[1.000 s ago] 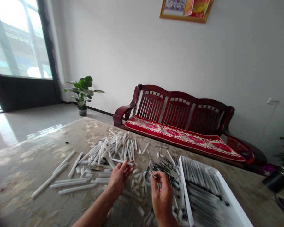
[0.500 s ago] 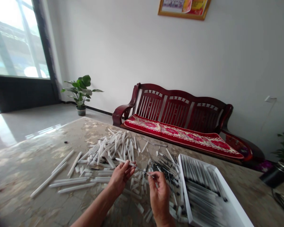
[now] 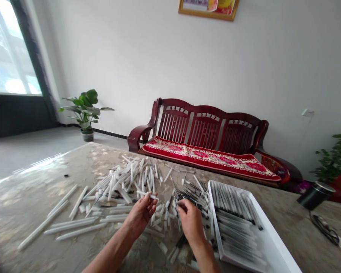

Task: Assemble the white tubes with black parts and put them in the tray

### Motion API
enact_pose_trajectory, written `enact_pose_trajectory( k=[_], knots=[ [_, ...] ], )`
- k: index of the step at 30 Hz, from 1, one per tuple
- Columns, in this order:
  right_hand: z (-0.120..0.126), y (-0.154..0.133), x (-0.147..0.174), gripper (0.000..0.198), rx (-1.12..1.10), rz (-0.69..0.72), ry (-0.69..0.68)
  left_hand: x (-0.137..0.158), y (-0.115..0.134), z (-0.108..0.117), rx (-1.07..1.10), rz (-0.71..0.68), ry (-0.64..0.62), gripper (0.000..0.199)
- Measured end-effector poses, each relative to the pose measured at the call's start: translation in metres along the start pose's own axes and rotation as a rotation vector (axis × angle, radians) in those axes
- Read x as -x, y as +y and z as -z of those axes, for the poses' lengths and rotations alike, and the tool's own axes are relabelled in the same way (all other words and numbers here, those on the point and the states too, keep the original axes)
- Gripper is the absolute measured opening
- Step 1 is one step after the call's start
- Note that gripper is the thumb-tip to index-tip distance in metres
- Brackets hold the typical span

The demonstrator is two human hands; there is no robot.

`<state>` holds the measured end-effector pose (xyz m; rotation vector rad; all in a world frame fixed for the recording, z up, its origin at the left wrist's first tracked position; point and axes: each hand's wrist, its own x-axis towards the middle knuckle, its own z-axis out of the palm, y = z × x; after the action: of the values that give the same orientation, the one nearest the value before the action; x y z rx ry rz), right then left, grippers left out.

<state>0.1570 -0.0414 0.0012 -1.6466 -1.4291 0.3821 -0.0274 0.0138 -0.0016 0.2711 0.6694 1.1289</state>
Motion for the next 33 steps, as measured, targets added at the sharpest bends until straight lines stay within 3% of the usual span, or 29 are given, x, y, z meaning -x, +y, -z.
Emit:
enact_pose_trajectory(
  k=[3, 6, 10, 15, 19, 26, 33],
  knots=[
    [0.031, 0.02, -0.014, 0.017, 0.281, -0.06, 0.037, -0.002, 0.005, 0.001, 0.035, -0.019, 0.029, 0.01],
    [0.051, 0.032, -0.017, 0.02, 0.508, -0.078, -0.032, -0.003, -0.001, -0.001, -0.017, -0.021, 0.006, 0.01],
    [0.054, 0.039, -0.007, 0.018, 0.682, -0.077, -0.136, -0.005, -0.012, -0.002, -0.057, -0.029, 0.015, 0.01],
    [0.048, 0.047, 0.005, 0.018, 0.758, 0.038, -0.119, -0.008, -0.013, 0.0, -0.064, -0.034, 0.018, 0.012],
    [0.042, 0.046, 0.004, 0.016, 0.622, 0.085, -0.044, -0.008, -0.015, 0.001, -0.098, -0.041, -0.001, 0.014],
    [0.002, 0.008, -0.002, 0.015, -0.02, 0.021, -0.052, -0.004, -0.018, -0.001, -0.127, -0.048, -0.036, 0.021],
    [-0.025, -0.017, 0.0, 0.01, -0.193, 0.026, 0.082, -0.004, -0.017, 0.0, -0.129, -0.05, -0.073, 0.035]
  ],
)
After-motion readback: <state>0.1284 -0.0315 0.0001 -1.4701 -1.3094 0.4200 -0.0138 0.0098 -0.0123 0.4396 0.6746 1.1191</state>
